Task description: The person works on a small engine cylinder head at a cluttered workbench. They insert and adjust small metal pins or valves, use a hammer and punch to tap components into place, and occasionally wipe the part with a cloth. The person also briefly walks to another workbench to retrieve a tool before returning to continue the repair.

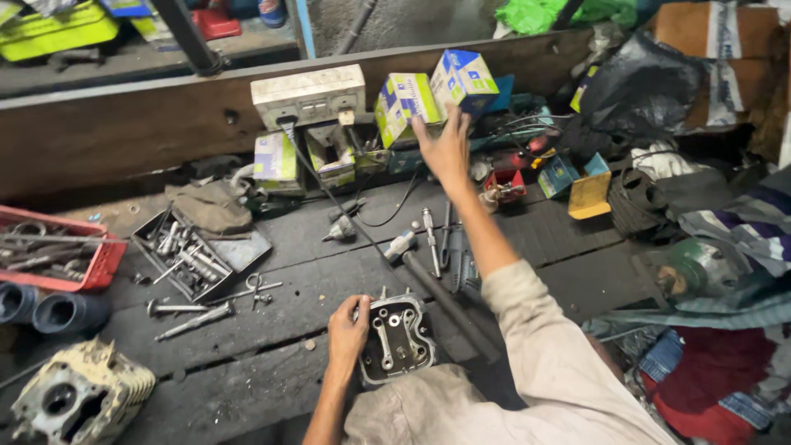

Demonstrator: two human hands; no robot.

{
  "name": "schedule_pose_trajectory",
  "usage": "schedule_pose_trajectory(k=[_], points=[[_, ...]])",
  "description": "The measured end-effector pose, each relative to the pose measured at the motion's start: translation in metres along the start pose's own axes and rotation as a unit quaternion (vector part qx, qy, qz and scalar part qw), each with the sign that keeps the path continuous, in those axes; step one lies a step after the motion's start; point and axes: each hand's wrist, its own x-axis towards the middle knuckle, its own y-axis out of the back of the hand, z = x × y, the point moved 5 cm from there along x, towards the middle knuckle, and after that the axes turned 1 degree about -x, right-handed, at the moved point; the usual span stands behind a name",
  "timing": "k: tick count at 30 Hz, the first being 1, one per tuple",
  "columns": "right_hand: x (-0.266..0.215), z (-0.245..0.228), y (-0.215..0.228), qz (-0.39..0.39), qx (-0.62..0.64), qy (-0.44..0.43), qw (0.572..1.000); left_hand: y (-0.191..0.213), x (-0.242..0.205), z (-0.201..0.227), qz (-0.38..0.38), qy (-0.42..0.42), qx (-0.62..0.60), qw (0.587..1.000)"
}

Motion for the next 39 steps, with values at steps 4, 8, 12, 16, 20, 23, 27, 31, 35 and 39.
schedule_pose_trajectory(k=[4,8,12,16,20,23,27,31,35,39], points=[[0.023,0.004,-0.043,-0.135,-0.032,-0.104,0.985,0.003,-0.004,0.003,0.01,0.0,-0.02,1.0],[0.03,-0.004,-0.058,-0.146,-0.072,-0.141,0.976,0.003,-0.005,0.0,0.017,0.015,-0.009,1.0],[0.054,-0.017,-0.046,-0.138,-0.095,-0.118,0.979,0.006,-0.003,0.005,0.021,0.003,-0.004,1.0],[0.077,-0.02,-0.02,-0.157,-0.109,-0.121,0.974,0.007,-0.005,0.007,0.016,0.01,-0.002,1.0],[0.099,-0.028,0.006,-0.144,-0.111,-0.092,0.979,0.007,-0.002,0.008,0.008,0.016,0.002,1.0],[0.115,-0.033,0.029,-0.103,-0.075,-0.046,0.991,0.007,-0.002,0.009,0.003,0.02,0.011,1.0],[0.133,-0.035,0.053,-0.093,-0.08,-0.043,0.992,0.005,-0.002,0.009,-0.005,0.027,0.017,0.999],[0.144,-0.041,0.068,-0.081,-0.082,-0.016,0.993,0.006,-0.002,0.008,-0.005,0.035,0.017,0.999],[0.151,-0.046,0.078,-0.075,-0.076,0.0,0.994,0.006,0.0,0.009,-0.006,0.025,0.017,1.0],[0.151,-0.052,0.084,-0.055,-0.059,0.029,0.996,0.006,-0.001,0.009,-0.014,0.043,0.033,0.998]])
